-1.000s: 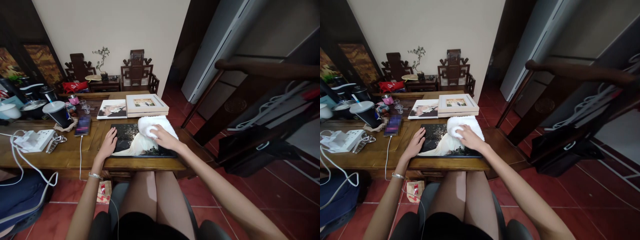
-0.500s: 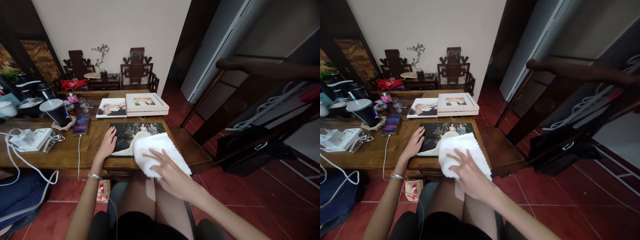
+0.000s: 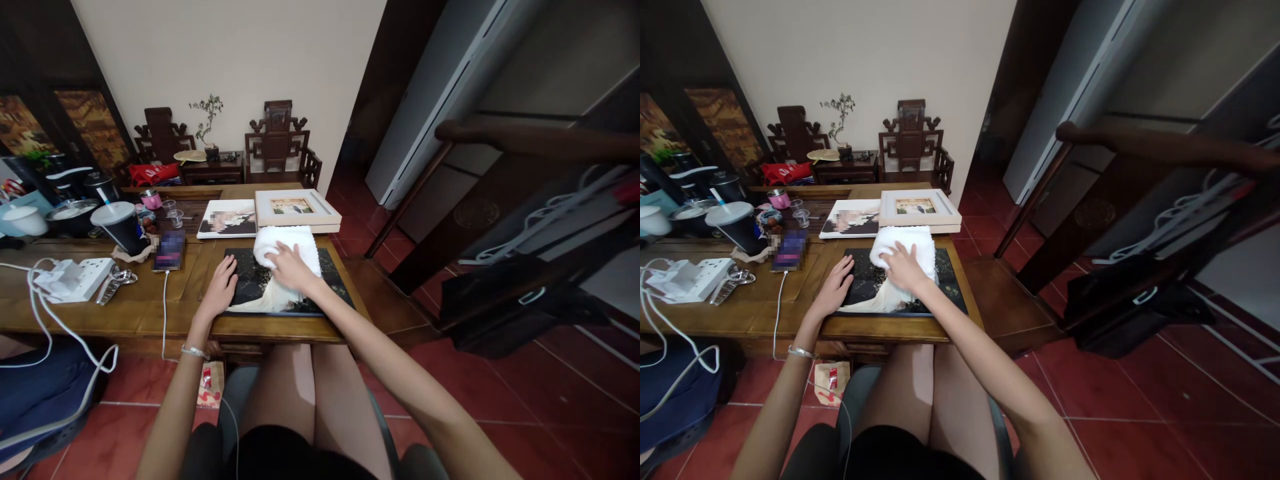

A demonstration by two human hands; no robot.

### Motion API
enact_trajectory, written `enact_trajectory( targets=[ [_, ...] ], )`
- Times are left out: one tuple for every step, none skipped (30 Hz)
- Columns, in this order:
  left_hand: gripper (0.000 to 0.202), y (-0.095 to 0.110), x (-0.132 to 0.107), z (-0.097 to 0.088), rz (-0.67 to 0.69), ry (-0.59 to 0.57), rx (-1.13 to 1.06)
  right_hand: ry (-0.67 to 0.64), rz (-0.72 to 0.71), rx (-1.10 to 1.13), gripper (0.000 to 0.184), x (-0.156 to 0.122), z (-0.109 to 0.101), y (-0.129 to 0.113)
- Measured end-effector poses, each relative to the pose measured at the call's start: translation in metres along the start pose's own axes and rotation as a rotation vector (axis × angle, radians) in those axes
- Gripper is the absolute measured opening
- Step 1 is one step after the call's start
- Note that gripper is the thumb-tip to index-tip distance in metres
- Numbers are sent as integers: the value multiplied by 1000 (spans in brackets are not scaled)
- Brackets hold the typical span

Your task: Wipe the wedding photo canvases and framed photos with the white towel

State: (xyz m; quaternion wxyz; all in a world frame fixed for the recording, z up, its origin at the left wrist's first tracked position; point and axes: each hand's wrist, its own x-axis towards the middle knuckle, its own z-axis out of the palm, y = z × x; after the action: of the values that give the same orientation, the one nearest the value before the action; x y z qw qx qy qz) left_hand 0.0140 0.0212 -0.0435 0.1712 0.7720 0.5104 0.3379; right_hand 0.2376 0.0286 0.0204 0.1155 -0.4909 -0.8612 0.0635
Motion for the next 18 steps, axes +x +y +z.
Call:
enact_trajectory(
  targets=[
    [47, 0, 0, 0, 3, 2, -1, 8, -9, -6, 43, -9, 2, -7],
    [47, 0, 0, 1, 7, 4, 1, 11, -30, -9, 43, -21, 4, -16],
    [47, 0, 0, 1, 11, 6, 4, 7, -60, -6, 44, -36, 5, -26],
    [47, 0, 0, 2, 13, 6, 8, -2, -95, 4, 44, -52, 5, -35],
    [47, 0, 0, 2, 14, 6, 12, -24, -133, 23, 44, -69, 4, -44],
    [47, 0, 0, 3, 12, 4, 16, -48, -163, 48, 44, -85, 3, -52],
    [47, 0, 0, 3, 9, 2, 17, -75, -192, 75, 45, -99, 1, -59],
    [47, 0, 0, 3, 7, 1, 16, -99, -214, 102, 46, -109, -2, -63],
    [48, 0, 0, 4, 7, 1, 13, -117, -230, 128, 47, -116, -5, -65],
    [48, -1, 0, 4, 8, 1, 10, -128, -239, 150, 47, -118, -8, -64],
    [47, -1, 0, 4, 9, 0, 6, -135, -238, 163, 48, -115, -10, -61],
    [48, -1, 0, 3, 9, -2, 2, -137, -228, 167, 47, -109, -11, -57],
    [48, -2, 0, 3, 8, -6, -3, -129, -212, 159, 46, -99, -11, -51],
    [48, -2, 0, 3, 6, -10, -10, -114, -187, 140, 45, -86, -10, -46],
    [48, -1, 0, 2, 2, -12, -20, -95, -149, 113, 45, -71, -9, -40],
    [47, 0, 0, 2, -7, -10, -35, -72, -103, 82, 44, -56, -7, -36],
    [47, 2, 0, 1, -19, -2, -53, -44, -49, 55, 44, -42, -4, -34],
    [47, 5, 0, 0, -35, 15, -74, -17, 6, 34, 44, -29, -1, -34]
  ],
)
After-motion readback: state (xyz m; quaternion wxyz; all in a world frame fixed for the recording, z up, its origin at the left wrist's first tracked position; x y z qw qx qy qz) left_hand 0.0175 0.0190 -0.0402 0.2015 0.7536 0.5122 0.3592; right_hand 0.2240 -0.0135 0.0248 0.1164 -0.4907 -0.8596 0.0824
